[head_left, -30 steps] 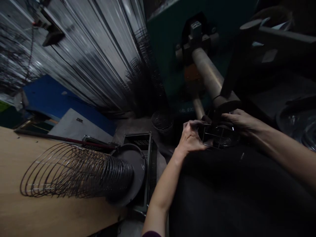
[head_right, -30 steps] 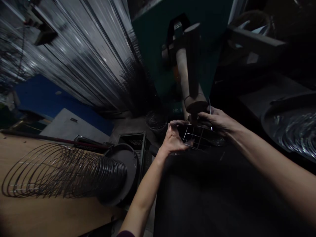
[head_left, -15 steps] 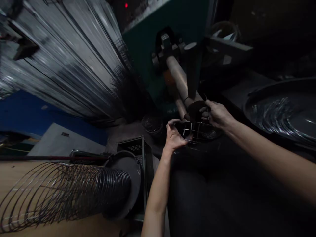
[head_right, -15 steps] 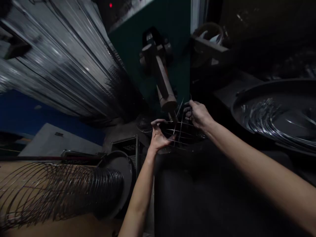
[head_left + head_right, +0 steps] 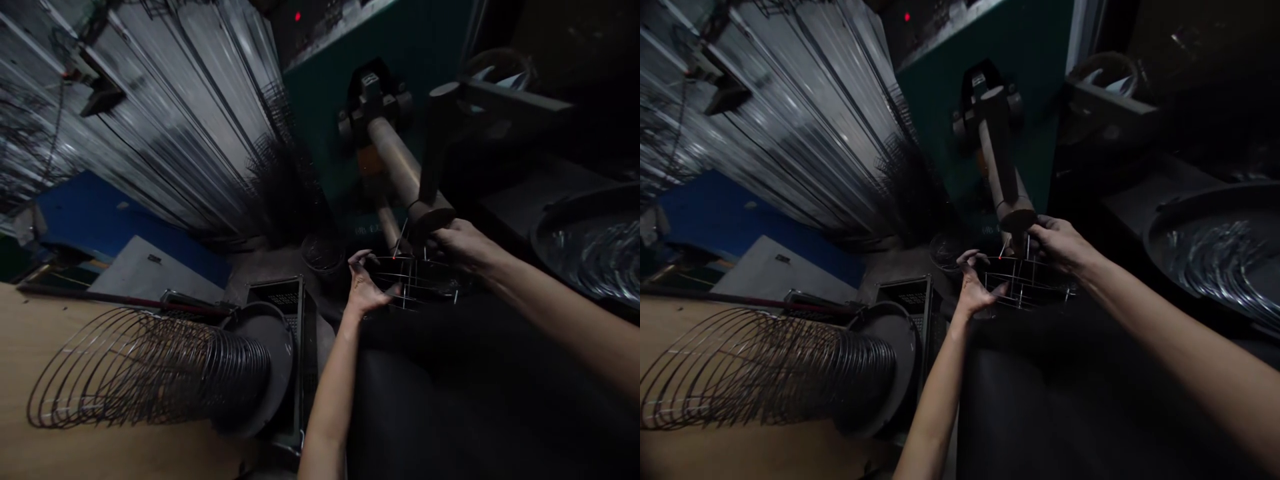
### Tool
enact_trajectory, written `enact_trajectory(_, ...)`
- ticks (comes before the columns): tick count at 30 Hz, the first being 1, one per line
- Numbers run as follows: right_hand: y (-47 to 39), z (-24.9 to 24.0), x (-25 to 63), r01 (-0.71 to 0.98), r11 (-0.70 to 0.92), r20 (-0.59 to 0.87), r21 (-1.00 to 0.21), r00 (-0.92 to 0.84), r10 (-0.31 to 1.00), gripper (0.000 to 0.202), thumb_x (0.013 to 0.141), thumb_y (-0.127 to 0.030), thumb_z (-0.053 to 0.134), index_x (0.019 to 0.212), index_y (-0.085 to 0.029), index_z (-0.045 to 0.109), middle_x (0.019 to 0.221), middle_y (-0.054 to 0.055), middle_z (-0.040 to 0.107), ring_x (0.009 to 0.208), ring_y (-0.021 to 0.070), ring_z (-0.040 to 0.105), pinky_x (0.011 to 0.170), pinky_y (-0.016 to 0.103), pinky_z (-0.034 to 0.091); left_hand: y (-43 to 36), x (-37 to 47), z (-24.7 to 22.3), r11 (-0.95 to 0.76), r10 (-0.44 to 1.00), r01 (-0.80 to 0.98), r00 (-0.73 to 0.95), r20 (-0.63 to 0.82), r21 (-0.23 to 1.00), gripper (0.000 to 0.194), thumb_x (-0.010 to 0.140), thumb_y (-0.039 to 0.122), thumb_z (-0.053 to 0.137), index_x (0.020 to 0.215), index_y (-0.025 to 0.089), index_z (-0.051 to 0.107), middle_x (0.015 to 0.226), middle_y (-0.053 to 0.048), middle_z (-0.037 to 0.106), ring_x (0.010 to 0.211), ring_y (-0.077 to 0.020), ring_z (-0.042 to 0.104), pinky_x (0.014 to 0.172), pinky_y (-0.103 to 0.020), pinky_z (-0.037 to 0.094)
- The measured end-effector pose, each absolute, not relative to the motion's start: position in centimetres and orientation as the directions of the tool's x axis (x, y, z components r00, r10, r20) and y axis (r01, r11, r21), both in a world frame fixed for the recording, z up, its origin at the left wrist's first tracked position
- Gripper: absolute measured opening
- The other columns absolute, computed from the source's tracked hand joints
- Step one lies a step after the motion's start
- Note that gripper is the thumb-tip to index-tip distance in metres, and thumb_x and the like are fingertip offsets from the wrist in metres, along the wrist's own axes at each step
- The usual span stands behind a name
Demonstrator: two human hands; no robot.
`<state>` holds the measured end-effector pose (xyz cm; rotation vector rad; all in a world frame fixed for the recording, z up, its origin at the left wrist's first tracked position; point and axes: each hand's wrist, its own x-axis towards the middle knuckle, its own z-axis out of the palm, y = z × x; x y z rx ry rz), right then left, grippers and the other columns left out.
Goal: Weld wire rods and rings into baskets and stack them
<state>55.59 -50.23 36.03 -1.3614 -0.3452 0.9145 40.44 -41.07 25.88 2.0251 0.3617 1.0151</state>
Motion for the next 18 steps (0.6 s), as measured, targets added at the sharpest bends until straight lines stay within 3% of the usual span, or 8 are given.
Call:
enact_trajectory(10, -48.8, 34.7, 56.5, -0.296, -0.033, -0.224, -0.955, 0.638, 0.737, 0.038, 0.063, -0.029, 0.081, 0.071, -0.017, 0.045, 0.046, -0.007, 0.042, 0.037, 0.0040, 0.036, 0.033, 0.015, 0.028, -40.7, 40.8, 26.3, -0.562, 0.591, -0.154, 0.612, 0.525, 0.812, 0.083, 0.060, 0.038, 0.082, 0.116, 0.025, 0.023, 0.105, -0.003, 0.042, 0.092, -0.0148, 0.051, 0.086, -0.035, 0.046)
enact_trajectory(15, -48.6, 34.0, 56.7, -0.316, -0.031, -0.233, -0.948, 0.627, 0.743, 0.038, 0.066, -0.031, 0.081, 0.074, -0.017, 0.047, 0.052, -0.006, 0.048, 0.041, 0.0049, 0.043, 0.038, 0.016, 0.036, -40.7, 40.5, 26.7, -0.568, 0.569, -0.183, 0.617, 0.544, 0.802, 0.079, 0.062, 0.038, 0.079, 0.117, 0.025, 0.023, 0.099, -0.001, 0.043, 0.088, -0.0143, 0.050, 0.084, -0.033, 0.045)
enact_trajectory(18, -48.9, 34.5, 56.9, -0.338, -0.074, -0.276, -0.938, 0.599, 0.752, 0.032, 0.070, -0.024, 0.078, 0.073, -0.016, 0.046, 0.050, -0.005, 0.048, 0.040, 0.0044, 0.040, 0.036, 0.015, 0.032, -40.5, 40.4, 27.1, -0.577, 0.554, -0.166, 0.640, 0.533, 0.800, 0.075, 0.064, 0.034, 0.077, 0.116, 0.026, 0.023, 0.099, -0.001, 0.043, 0.089, -0.0140, 0.050, 0.084, -0.032, 0.045)
